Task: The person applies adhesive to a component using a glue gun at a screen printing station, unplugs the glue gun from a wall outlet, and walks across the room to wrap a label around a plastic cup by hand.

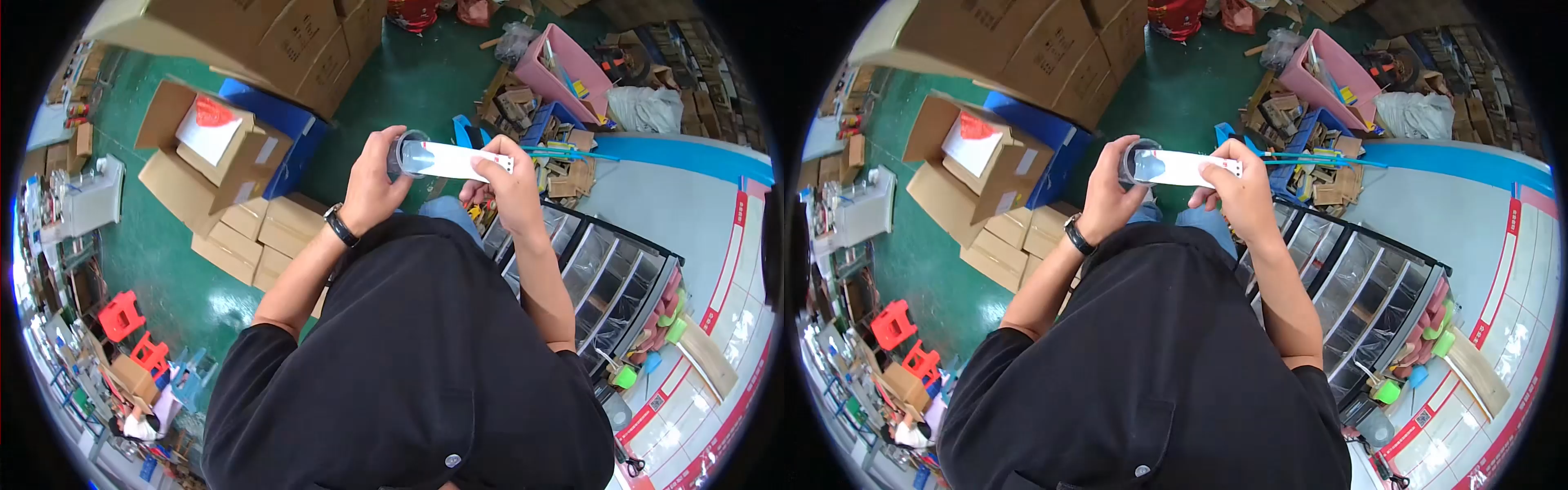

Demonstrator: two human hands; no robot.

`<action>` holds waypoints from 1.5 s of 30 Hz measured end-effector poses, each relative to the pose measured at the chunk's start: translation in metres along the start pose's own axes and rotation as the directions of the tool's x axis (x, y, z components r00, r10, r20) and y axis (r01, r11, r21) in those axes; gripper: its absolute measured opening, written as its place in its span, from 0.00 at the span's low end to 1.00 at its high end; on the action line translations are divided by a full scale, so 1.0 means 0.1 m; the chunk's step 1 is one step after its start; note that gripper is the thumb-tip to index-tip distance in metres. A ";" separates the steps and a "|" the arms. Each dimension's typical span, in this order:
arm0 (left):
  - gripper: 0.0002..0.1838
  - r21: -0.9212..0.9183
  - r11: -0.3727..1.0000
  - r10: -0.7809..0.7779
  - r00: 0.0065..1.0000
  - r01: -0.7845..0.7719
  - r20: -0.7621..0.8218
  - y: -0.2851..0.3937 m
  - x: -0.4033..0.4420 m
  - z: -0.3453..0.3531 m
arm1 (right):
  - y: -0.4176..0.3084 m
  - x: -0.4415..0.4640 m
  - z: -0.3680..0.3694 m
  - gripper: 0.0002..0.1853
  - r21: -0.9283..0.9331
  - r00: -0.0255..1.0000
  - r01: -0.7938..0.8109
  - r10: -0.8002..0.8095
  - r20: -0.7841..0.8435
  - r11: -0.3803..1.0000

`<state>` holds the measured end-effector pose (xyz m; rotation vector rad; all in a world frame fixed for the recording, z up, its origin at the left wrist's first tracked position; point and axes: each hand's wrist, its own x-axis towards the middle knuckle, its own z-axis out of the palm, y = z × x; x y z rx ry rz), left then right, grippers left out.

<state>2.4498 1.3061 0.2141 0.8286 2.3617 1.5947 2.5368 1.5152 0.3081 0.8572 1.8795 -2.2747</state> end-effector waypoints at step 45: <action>0.26 0.351 0.815 0.468 0.881 -0.461 0.071 -0.64 5.29 0.28 | -2.24 4.56 -1.16 0.12 0.436 1.000 -0.013 0.003 0.024 0.900</action>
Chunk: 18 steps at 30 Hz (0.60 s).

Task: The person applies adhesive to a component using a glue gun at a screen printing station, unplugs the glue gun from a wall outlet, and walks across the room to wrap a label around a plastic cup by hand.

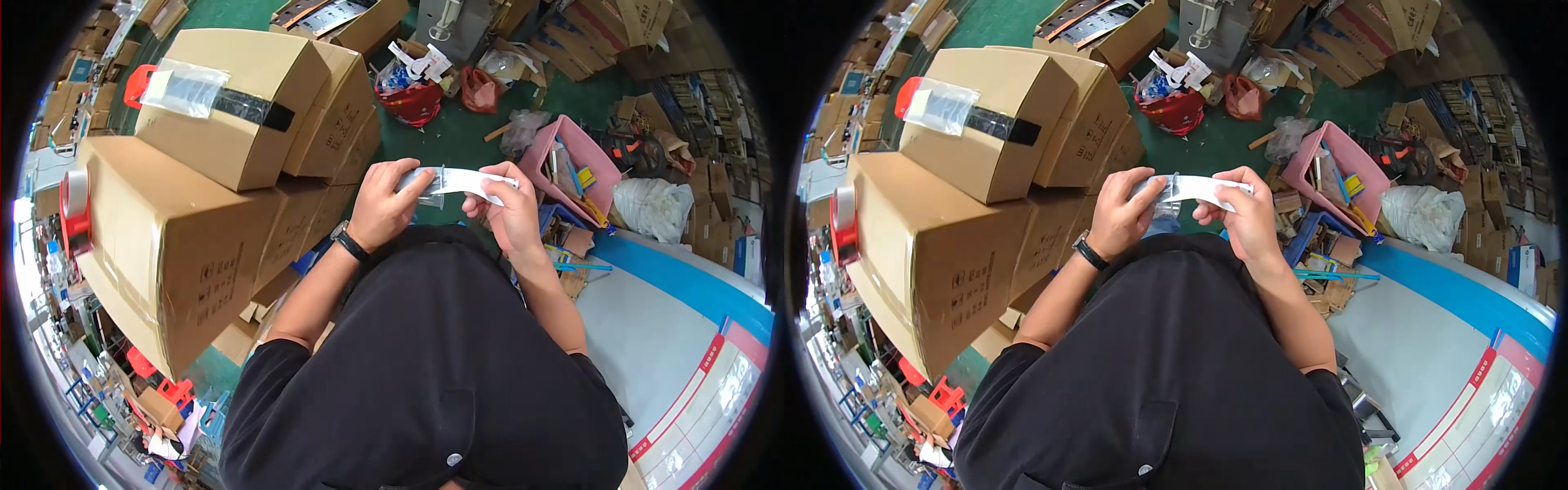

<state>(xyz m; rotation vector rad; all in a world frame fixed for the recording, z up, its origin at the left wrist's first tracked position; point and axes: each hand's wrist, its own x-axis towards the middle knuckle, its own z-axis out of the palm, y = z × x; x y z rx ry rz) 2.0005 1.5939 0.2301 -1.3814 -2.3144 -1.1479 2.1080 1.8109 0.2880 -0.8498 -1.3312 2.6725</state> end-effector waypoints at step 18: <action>0.19 0.070 0.990 0.128 0.981 -0.119 -0.146 -0.70 0.57 -0.17 | -0.18 0.99 0.14 0.10 0.325 0.997 -0.072 0.057 0.056 0.943</action>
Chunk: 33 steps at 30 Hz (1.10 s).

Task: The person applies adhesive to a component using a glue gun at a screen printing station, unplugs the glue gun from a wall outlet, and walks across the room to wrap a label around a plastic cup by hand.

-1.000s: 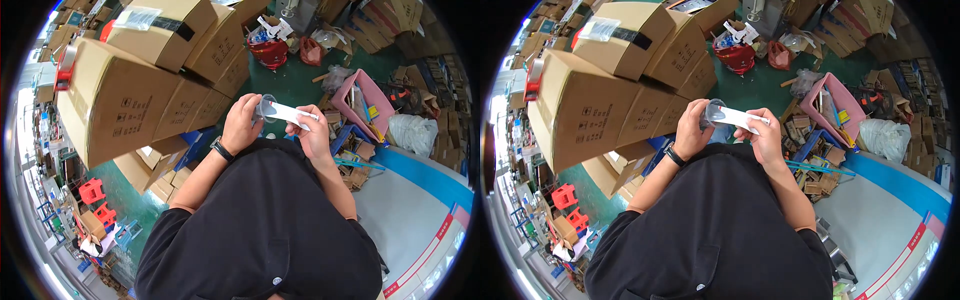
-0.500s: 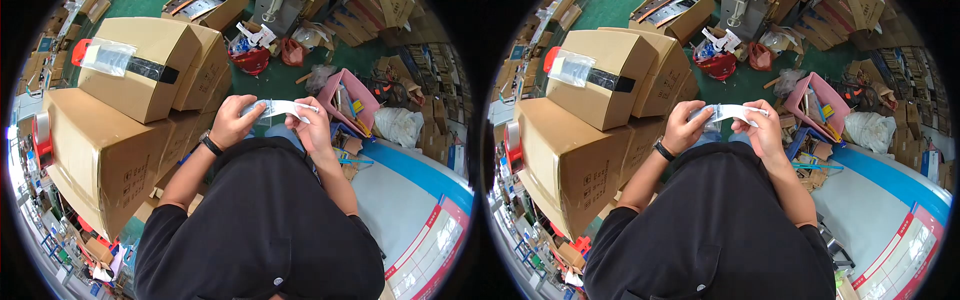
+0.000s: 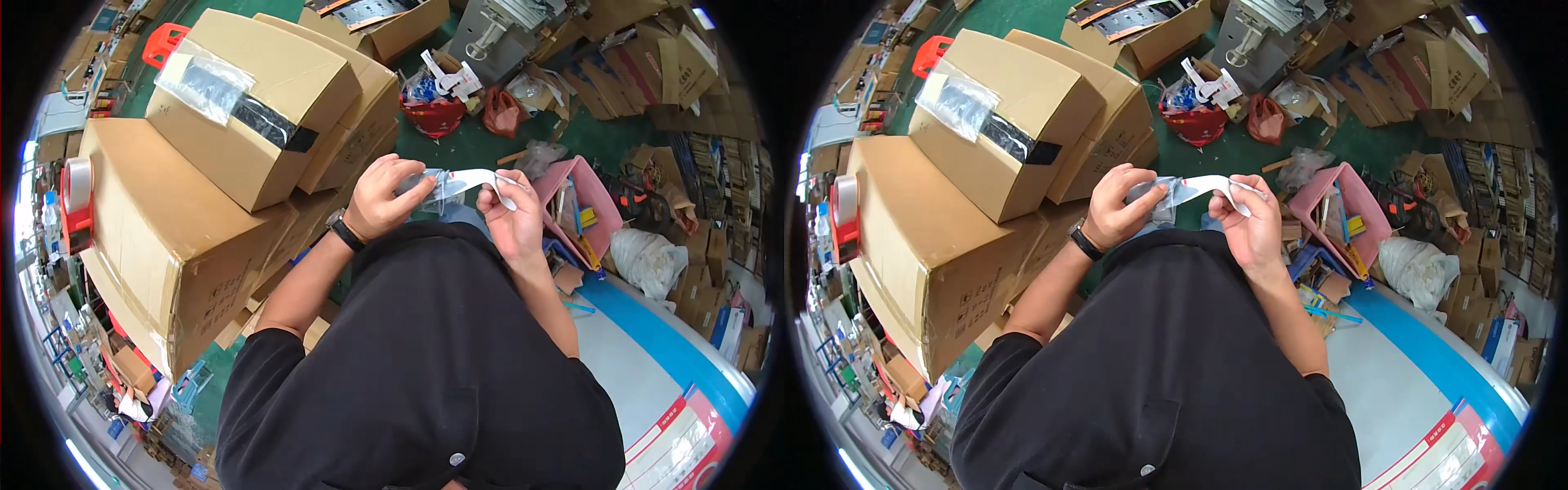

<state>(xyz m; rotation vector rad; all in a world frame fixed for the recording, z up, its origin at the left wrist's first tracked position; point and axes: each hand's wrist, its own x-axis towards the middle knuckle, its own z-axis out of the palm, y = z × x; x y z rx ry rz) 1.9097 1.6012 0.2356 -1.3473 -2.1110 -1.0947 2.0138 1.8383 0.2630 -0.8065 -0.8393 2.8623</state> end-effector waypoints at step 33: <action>0.24 -0.514 0.238 -0.752 0.491 0.824 0.439 -0.71 1.00 1.25 | -1.38 1.77 -0.34 0.11 -0.651 0.984 0.142 -0.036 0.174 0.745</action>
